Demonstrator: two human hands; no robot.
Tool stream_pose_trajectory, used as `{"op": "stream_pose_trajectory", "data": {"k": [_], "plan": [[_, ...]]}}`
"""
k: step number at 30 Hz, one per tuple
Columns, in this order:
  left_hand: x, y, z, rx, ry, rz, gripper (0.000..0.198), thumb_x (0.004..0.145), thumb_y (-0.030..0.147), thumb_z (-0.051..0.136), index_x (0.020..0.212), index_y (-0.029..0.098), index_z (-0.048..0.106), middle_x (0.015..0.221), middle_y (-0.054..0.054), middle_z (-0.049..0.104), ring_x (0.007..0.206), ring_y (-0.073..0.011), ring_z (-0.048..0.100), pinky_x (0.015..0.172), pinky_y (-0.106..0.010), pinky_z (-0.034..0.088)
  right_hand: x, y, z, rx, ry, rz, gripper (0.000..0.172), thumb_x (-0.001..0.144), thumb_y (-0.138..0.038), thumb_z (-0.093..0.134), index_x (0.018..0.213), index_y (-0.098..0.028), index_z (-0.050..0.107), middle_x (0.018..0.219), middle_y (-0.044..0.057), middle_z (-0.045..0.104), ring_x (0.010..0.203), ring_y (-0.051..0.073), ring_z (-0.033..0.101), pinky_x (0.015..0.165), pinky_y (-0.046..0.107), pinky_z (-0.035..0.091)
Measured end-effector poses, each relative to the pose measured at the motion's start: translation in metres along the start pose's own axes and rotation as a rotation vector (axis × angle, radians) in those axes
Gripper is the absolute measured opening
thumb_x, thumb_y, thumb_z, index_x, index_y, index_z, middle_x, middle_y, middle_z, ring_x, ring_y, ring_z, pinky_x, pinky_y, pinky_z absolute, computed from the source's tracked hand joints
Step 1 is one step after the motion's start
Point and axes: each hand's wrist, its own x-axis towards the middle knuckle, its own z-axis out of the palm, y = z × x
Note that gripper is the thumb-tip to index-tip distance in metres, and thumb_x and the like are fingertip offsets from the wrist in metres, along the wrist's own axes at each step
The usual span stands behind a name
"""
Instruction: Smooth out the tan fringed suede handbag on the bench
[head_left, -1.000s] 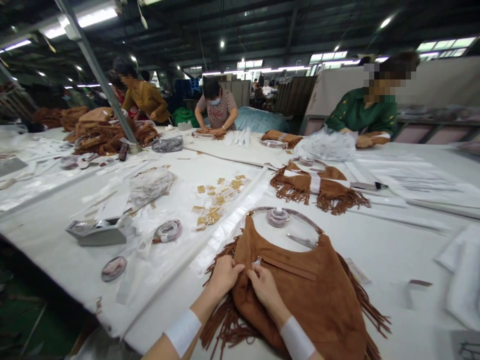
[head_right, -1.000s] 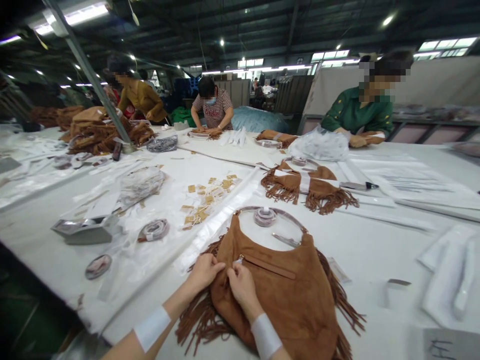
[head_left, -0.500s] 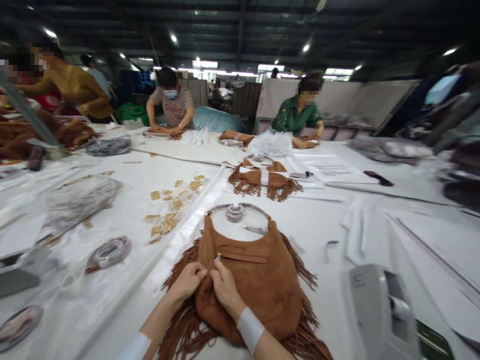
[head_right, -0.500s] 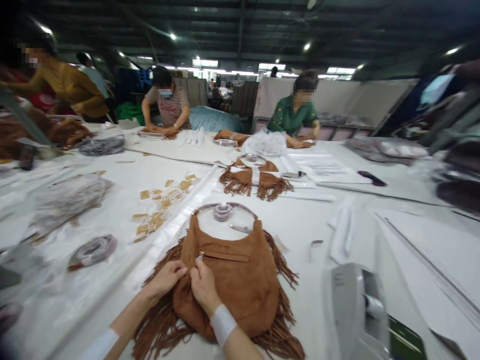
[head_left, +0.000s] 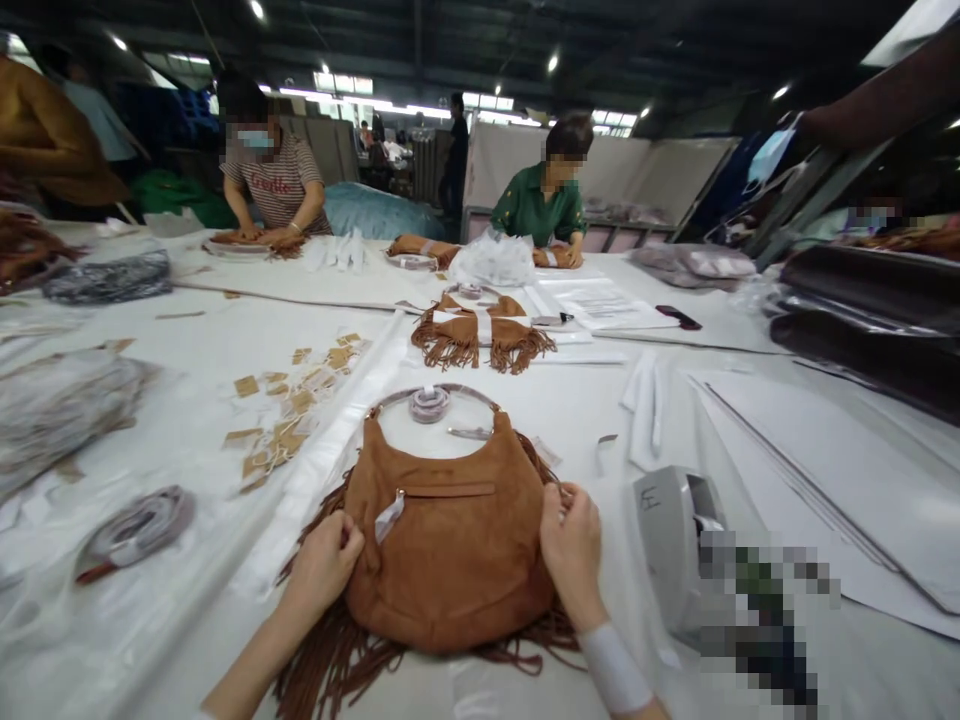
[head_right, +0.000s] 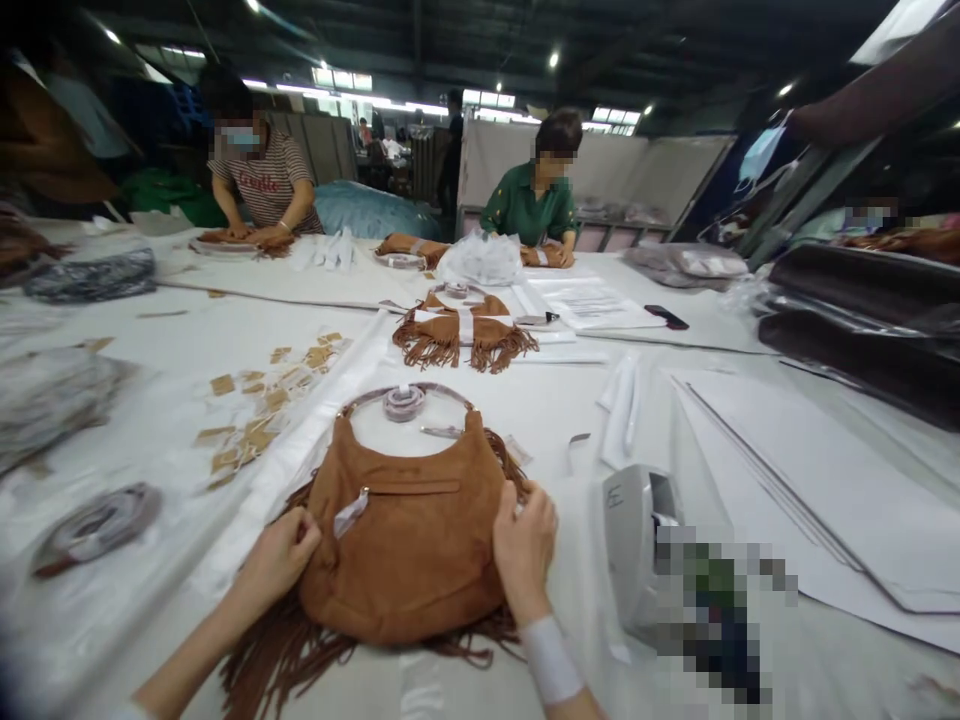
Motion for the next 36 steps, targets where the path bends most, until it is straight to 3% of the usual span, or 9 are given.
{"op": "stream_pose_trajectory", "data": {"k": [5, 9, 17, 21, 24, 28, 30, 33, 36], "plan": [[0.004, -0.009, -0.01, 0.111, -0.024, -0.096, 0.014, 0.084, 0.023, 0.042, 0.071, 0.022, 0.044, 0.07, -0.001, 0.057, 0.068, -0.0179, 0.055, 0.064, -0.028, 0.036, 0.016, 0.04, 0.019, -0.159, -0.144, 0.024, 0.025, 0.096, -0.036, 0.045, 0.101, -0.014, 0.056, 0.08, 0.01, 0.067, 0.071, 0.023, 0.062, 0.063, 0.03, 0.039], [0.002, -0.023, -0.012, 0.177, -0.033, -0.187, 0.014, 0.085, 0.023, 0.043, 0.072, 0.021, 0.047, 0.073, -0.003, 0.06, 0.07, -0.0188, 0.056, 0.062, -0.028, 0.034, 0.016, 0.042, 0.037, -0.287, -0.147, 0.023, 0.03, 0.099, -0.036, 0.04, 0.11, -0.01, 0.052, 0.082, 0.015, 0.066, 0.072, 0.025, 0.062, 0.062, 0.03, 0.035], [0.002, -0.02, -0.018, 0.18, -0.058, -0.162, 0.013, 0.085, 0.021, 0.047, 0.074, 0.02, 0.053, 0.071, -0.002, 0.061, 0.072, -0.0183, 0.06, 0.065, -0.026, 0.038, 0.027, 0.04, 0.034, -0.368, -0.145, -0.039, 0.035, 0.101, -0.042, 0.036, 0.108, -0.013, 0.054, 0.078, 0.013, 0.066, 0.069, 0.024, 0.064, 0.061, 0.029, 0.037], [0.003, 0.002, -0.032, 0.201, 0.006, -0.111, 0.007, 0.081, 0.015, 0.049, 0.082, 0.018, 0.056, 0.08, -0.006, 0.061, 0.079, -0.0215, 0.06, 0.072, -0.03, 0.043, 0.022, 0.036, 0.032, -0.382, -0.131, -0.047, 0.032, 0.101, -0.04, 0.036, 0.106, -0.013, 0.054, 0.076, 0.013, 0.067, 0.069, 0.024, 0.066, 0.059, 0.029, 0.039], [0.001, 0.045, -0.035, 0.174, 0.087, 0.055, 0.03, 0.079, 0.006, 0.04, 0.102, 0.017, 0.056, 0.103, -0.011, 0.059, 0.101, -0.023, 0.057, 0.088, -0.035, 0.044, 0.021, 0.034, 0.031, -0.389, -0.127, -0.051, 0.032, 0.101, -0.04, 0.036, 0.105, -0.014, 0.053, 0.077, 0.013, 0.067, 0.07, 0.026, 0.066, 0.059, 0.03, 0.04], [0.001, 0.105, -0.019, 0.025, -0.178, 0.567, 0.049, 0.082, 0.005, 0.036, 0.125, 0.02, 0.055, 0.132, -0.011, 0.053, 0.125, -0.0204, 0.046, 0.108, -0.037, 0.036, 0.02, 0.036, 0.031, -0.384, -0.133, -0.058, 0.033, 0.101, -0.041, 0.034, 0.104, -0.013, 0.052, 0.078, 0.013, 0.067, 0.071, 0.025, 0.067, 0.059, 0.029, 0.04], [0.004, 0.115, -0.006, 0.056, -0.372, 0.662, 0.048, 0.088, 0.013, 0.038, 0.133, 0.023, 0.051, 0.143, -0.008, 0.047, 0.135, -0.0226, 0.037, 0.114, -0.042, 0.027, 0.021, 0.038, 0.031, -0.366, -0.145, -0.073, 0.033, 0.101, -0.04, 0.035, 0.104, -0.013, 0.053, 0.077, 0.012, 0.066, 0.07, 0.024, 0.066, 0.059, 0.029, 0.04], [0.009, 0.099, 0.01, 0.181, -0.546, 0.613, 0.047, 0.095, 0.033, 0.04, 0.142, 0.028, 0.042, 0.152, -0.005, 0.037, 0.143, -0.0281, 0.023, 0.117, -0.051, 0.016, 0.023, 0.037, 0.026, -0.331, -0.158, -0.107, 0.033, 0.101, -0.037, 0.034, 0.104, -0.011, 0.054, 0.076, 0.013, 0.066, 0.07, 0.024, 0.065, 0.061, 0.03, 0.041], [0.007, 0.071, 0.023, 0.27, -0.582, 0.568, 0.051, 0.096, 0.042, 0.037, 0.146, 0.031, 0.034, 0.156, -0.003, 0.027, 0.146, -0.0295, 0.015, 0.117, -0.052, 0.013, 0.021, 0.032, 0.014, -0.305, -0.145, -0.194, 0.033, 0.1, -0.03, 0.035, 0.116, -0.007, 0.053, 0.095, 0.02, 0.066, 0.088, 0.027, 0.064, 0.073, 0.036, 0.045]]}}
